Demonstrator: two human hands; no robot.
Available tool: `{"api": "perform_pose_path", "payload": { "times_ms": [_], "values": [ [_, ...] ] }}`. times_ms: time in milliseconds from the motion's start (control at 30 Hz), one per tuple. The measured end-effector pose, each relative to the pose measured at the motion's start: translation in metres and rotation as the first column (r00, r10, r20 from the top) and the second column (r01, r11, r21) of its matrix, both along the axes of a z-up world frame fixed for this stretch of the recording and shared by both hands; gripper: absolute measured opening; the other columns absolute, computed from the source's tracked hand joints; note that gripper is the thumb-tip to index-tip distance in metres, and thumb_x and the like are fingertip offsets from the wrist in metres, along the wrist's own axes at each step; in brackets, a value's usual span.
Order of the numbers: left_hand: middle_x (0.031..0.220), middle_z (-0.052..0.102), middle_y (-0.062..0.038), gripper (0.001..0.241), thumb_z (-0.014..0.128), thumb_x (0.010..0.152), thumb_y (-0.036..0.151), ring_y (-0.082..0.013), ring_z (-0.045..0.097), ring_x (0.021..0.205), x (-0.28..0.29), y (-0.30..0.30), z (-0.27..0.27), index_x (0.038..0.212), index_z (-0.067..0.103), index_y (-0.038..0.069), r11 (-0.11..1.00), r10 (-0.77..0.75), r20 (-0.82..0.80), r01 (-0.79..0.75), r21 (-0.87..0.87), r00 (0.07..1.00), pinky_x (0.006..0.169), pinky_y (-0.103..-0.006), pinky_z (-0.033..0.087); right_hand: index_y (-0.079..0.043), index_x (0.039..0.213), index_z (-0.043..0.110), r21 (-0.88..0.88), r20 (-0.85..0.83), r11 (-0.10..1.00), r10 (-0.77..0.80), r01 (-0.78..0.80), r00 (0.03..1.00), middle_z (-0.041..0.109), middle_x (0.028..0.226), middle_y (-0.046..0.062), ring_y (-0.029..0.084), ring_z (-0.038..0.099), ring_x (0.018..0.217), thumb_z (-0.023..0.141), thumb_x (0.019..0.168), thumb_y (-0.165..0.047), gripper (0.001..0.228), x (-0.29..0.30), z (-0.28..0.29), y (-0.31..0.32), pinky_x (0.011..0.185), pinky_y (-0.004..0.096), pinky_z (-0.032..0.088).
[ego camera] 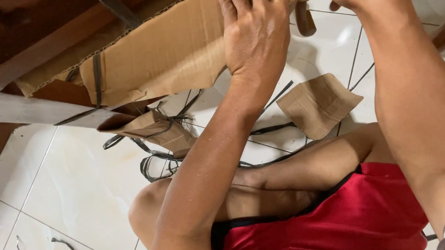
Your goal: Wrapping wooden furniture legs with cardboard and securing them with plastic straps for shipping or storage.
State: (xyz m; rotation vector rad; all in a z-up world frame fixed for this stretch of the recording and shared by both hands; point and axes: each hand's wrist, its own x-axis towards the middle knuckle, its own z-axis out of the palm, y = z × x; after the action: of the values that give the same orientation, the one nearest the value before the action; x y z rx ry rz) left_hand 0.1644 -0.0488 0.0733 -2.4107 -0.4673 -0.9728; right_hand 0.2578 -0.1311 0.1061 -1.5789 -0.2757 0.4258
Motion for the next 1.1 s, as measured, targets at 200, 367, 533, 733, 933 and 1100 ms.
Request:
{"api": "perform_pose_path", "payload": {
  "times_ms": [200,367,533,733,933,1100],
  "values": [
    [0.135,0.067,-0.013,0.04,0.066,0.101,0.029,-0.0408,0.065,0.128,0.002,-0.001,-0.006,0.139,0.053,0.028,0.999,-0.031,0.013,0.031,-0.031,0.999,0.111,-0.0461,0.054,-0.02,0.071,0.048,-0.097,-0.016,0.99,0.096,-0.098,0.995,0.042,0.057,-0.003,0.009,0.045,0.047,0.045,0.095,-0.027,0.026,0.007,-0.001,-0.013,0.046,0.023,0.039],
    [0.162,0.036,-0.015,0.048,0.058,0.122,0.031,-0.0387,0.037,0.151,-0.011,0.001,-0.011,0.157,0.032,0.011,0.966,-0.256,-0.196,0.242,-0.09,0.947,0.128,-0.0503,0.032,-0.018,0.073,0.052,-0.13,0.012,0.987,0.096,-0.093,0.995,0.044,0.054,-0.002,0.01,0.049,0.046,0.043,0.094,-0.027,0.024,0.005,-0.003,-0.016,0.044,0.022,0.041],
    [0.106,0.069,-0.015,0.055,0.053,0.084,0.05,-0.0257,0.067,0.097,-0.057,-0.037,0.015,0.115,0.061,0.005,0.165,-0.37,0.56,0.646,-0.745,0.741,0.084,-0.0385,0.055,-0.015,0.076,0.057,-0.154,0.054,0.985,0.092,-0.082,0.994,0.05,0.055,0.002,0.012,0.058,0.049,0.043,0.092,-0.035,0.03,0.012,-0.008,-0.015,0.04,0.025,0.045],
    [0.134,0.066,-0.022,0.099,0.042,0.061,0.073,-0.031,0.064,0.125,-0.04,-0.037,0.053,0.139,0.057,0.014,-0.727,0.259,0.412,0.457,-0.513,0.874,0.112,-0.0434,0.046,-0.015,0.075,0.061,-0.245,0.066,0.963,0.13,-0.111,0.989,0.057,0.057,0.001,0.009,0.056,0.048,0.04,0.097,-0.042,0.041,0.007,-0.004,-0.019,0.047,0.019,0.048],
    [0.135,0.064,-0.024,0.09,0.047,0.071,0.063,-0.0332,0.064,0.12,-0.026,-0.03,0.032,0.144,0.051,0.011,-0.797,0.337,0.407,0.487,-0.357,0.849,0.11,-0.0436,0.047,-0.014,0.079,0.057,-0.247,0.002,0.968,0.038,-0.036,0.999,0.054,0.057,0.003,0.01,0.052,0.046,0.05,0.1,-0.047,0.039,-0.011,0.007,-0.024,0.042,0.022,0.044],
    [0.129,0.07,-0.022,0.097,0.043,0.07,0.073,-0.0337,0.065,0.125,-0.027,-0.028,0.025,0.131,0.064,0.001,-0.764,0.26,0.478,0.482,-0.429,0.839,0.112,-0.0441,0.048,-0.014,0.083,0.053,-0.261,-0.045,0.965,-0.003,-0.009,0.999,0.051,0.058,0.004,0.012,0.049,0.044,0.057,0.102,-0.051,0.042,-0.025,0.018,-0.009,0.037,0.025,0.04]
  ]
}}
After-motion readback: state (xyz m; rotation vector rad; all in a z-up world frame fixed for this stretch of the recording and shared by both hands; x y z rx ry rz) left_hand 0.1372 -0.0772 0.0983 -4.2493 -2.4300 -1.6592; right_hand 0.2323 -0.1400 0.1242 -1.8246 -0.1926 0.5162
